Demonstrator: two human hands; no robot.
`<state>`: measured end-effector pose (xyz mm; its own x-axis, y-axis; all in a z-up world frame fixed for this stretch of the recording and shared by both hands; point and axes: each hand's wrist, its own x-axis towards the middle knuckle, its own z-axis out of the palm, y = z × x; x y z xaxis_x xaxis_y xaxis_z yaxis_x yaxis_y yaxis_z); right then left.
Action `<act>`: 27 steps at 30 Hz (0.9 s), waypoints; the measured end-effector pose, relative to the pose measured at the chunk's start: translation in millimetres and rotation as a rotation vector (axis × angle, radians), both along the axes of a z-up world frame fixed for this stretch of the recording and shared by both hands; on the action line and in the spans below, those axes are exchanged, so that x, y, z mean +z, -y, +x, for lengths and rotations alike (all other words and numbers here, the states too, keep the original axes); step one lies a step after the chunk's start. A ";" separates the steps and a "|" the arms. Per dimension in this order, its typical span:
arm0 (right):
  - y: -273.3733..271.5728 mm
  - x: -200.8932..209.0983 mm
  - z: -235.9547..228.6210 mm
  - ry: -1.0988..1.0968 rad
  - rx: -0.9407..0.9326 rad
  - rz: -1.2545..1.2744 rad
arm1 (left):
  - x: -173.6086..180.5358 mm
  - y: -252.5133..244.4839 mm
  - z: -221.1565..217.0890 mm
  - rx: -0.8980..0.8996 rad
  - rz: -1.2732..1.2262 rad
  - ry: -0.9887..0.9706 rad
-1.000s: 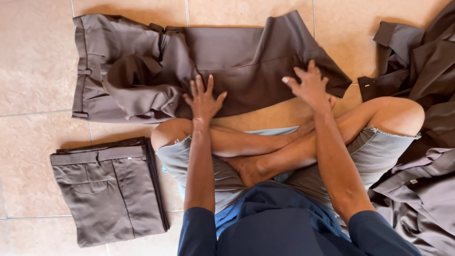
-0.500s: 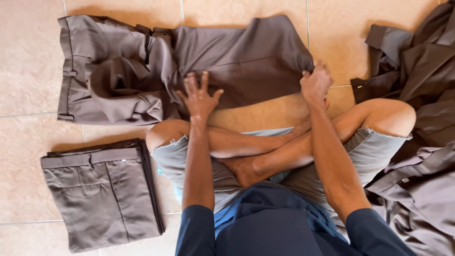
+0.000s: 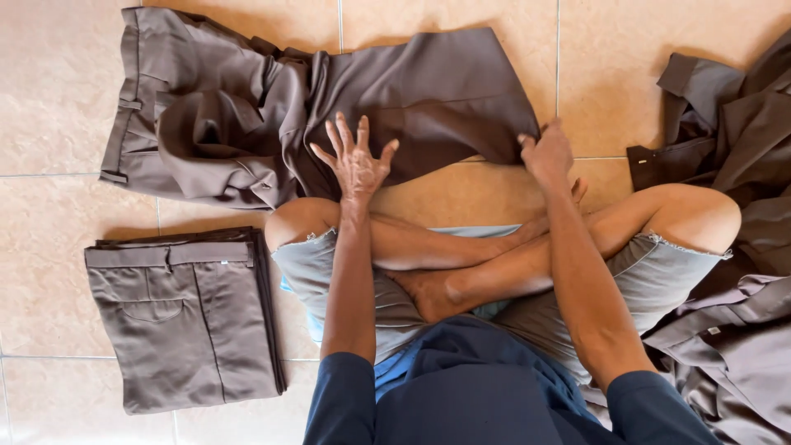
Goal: Folding brown pants into neat rectangles while sitting on the floor.
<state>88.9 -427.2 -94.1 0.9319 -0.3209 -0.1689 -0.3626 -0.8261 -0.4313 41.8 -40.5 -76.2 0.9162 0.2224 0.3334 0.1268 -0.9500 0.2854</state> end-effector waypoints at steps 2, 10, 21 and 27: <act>-7.6 -2.1 -4.7 0.244 0.121 0.106 | 8.6 -0.6 -8.2 -0.027 -0.079 -0.599; -3.6 67.1 -19.7 0.253 -0.063 -0.096 | 18.7 -17.4 8.7 -0.054 -0.181 -0.738; -7.2 32.1 -15.8 0.253 0.063 -0.256 | -25.3 -8.7 1.5 -0.038 -0.215 -0.478; 26.1 -25.1 2.7 -0.068 0.016 -0.111 | 6.0 -0.8 0.4 0.030 -0.216 -0.546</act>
